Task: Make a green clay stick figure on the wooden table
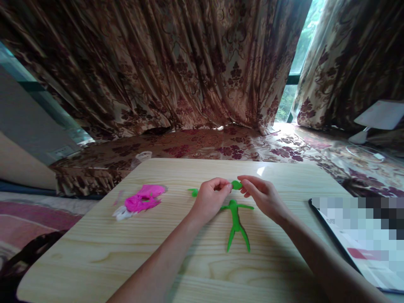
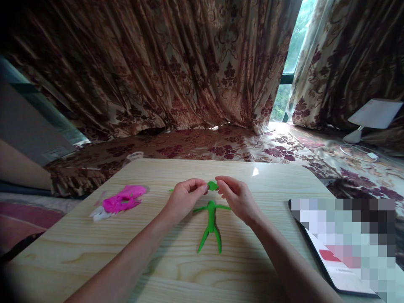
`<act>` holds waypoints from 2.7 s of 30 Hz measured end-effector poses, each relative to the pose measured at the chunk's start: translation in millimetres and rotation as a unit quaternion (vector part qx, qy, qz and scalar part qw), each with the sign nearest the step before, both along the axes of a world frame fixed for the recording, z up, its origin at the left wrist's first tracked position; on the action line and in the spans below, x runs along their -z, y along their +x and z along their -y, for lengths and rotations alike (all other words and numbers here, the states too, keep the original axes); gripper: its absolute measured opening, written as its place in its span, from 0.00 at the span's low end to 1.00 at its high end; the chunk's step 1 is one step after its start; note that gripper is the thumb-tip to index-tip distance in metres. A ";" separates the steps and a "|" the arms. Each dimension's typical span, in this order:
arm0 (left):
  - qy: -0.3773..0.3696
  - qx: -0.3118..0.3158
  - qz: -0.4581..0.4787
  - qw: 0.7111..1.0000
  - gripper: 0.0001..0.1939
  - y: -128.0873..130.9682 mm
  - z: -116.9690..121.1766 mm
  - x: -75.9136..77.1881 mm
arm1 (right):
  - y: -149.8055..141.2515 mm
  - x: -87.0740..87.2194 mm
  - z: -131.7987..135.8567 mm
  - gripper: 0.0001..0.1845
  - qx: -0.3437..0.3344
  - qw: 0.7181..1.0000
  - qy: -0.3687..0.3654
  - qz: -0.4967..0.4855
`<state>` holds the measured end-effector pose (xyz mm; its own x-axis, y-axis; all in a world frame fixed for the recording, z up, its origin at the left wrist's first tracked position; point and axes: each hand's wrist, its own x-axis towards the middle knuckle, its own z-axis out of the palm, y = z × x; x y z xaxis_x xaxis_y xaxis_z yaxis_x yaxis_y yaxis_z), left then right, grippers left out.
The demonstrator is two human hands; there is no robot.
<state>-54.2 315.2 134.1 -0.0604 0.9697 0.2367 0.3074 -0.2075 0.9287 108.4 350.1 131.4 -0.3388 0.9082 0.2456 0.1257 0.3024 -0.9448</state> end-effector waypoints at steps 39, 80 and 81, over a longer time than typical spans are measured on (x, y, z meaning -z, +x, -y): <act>0.038 0.002 -0.414 0.909 0.11 -4.0 16.3 2.3 | -1.4 31.9 -11.6 0.09 0.058 0.979 0.135 0.139; 0.002 0.037 -0.247 0.968 0.08 -2.2 7.0 10.2 | 7.2 18.7 -6.1 0.08 -0.120 0.989 -0.021 0.079; 0.002 0.037 -0.251 0.967 0.08 -2.4 6.5 10.8 | 6.9 19.0 -6.0 0.08 -0.120 0.989 -0.017 0.079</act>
